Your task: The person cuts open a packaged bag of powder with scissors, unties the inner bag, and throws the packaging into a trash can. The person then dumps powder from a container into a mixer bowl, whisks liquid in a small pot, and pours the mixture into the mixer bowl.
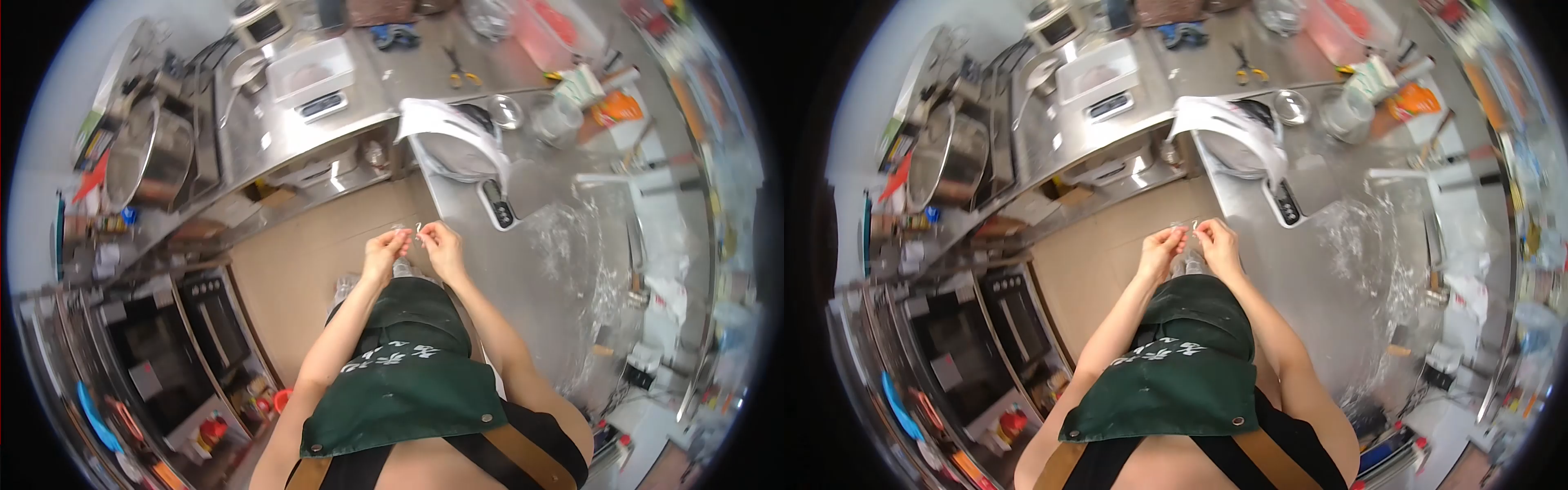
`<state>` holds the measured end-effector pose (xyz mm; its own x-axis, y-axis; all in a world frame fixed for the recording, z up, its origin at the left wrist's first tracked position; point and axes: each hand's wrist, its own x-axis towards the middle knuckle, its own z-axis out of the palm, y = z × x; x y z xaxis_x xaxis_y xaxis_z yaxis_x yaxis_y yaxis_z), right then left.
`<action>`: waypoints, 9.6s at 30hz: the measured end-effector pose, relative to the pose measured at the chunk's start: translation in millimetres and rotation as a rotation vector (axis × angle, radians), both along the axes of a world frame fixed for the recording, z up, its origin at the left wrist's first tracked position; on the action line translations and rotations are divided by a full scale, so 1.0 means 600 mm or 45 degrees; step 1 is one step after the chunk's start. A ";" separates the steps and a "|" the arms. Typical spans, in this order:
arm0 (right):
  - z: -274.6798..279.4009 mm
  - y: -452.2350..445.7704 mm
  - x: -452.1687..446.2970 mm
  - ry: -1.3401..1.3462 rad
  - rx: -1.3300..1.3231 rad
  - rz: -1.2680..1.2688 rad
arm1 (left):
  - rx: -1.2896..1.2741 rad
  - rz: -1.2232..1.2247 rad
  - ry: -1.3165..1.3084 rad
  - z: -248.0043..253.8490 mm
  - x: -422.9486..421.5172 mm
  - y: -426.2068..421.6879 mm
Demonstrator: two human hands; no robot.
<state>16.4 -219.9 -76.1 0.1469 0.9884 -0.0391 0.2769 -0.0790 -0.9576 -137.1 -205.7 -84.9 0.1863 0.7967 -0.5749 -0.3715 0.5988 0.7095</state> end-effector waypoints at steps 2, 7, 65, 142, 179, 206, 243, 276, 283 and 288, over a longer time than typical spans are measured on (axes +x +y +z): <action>0.016 0.000 -0.039 -0.052 0.060 0.113 | 0.065 0.031 0.012 0.002 -0.015 -0.009; 0.003 0.000 -0.104 0.040 -0.018 0.538 | 0.064 0.288 0.037 -0.025 -0.098 -0.045; 0.289 -0.110 -0.049 -1.058 0.254 -0.651 | 0.352 0.237 0.659 -0.183 -0.605 -0.177; -0.123 0.475 0.426 0.368 -0.665 -0.775 | 0.457 -0.280 0.209 0.305 0.066 0.403; 0.232 0.475 0.093 -1.292 -0.523 -0.099 | 0.136 -0.489 -0.112 0.076 0.139 0.499; 0.378 0.345 0.174 0.400 -0.535 -0.365 | 0.572 -0.355 -0.138 0.261 0.113 0.447; 0.060 0.882 -0.249 -1.431 0.604 0.812 | 0.784 -0.671 0.047 0.114 0.088 0.418; 0.383 0.798 -0.039 0.013 -0.425 0.087 | 1.100 -0.479 0.667 0.310 0.059 0.418; 0.529 0.508 0.128 -0.252 -0.333 -0.197 | 1.134 -0.648 0.842 0.303 0.111 0.409; 0.495 0.396 0.153 -0.055 -0.456 -0.248 | 1.187 -0.536 0.670 0.284 0.111 0.409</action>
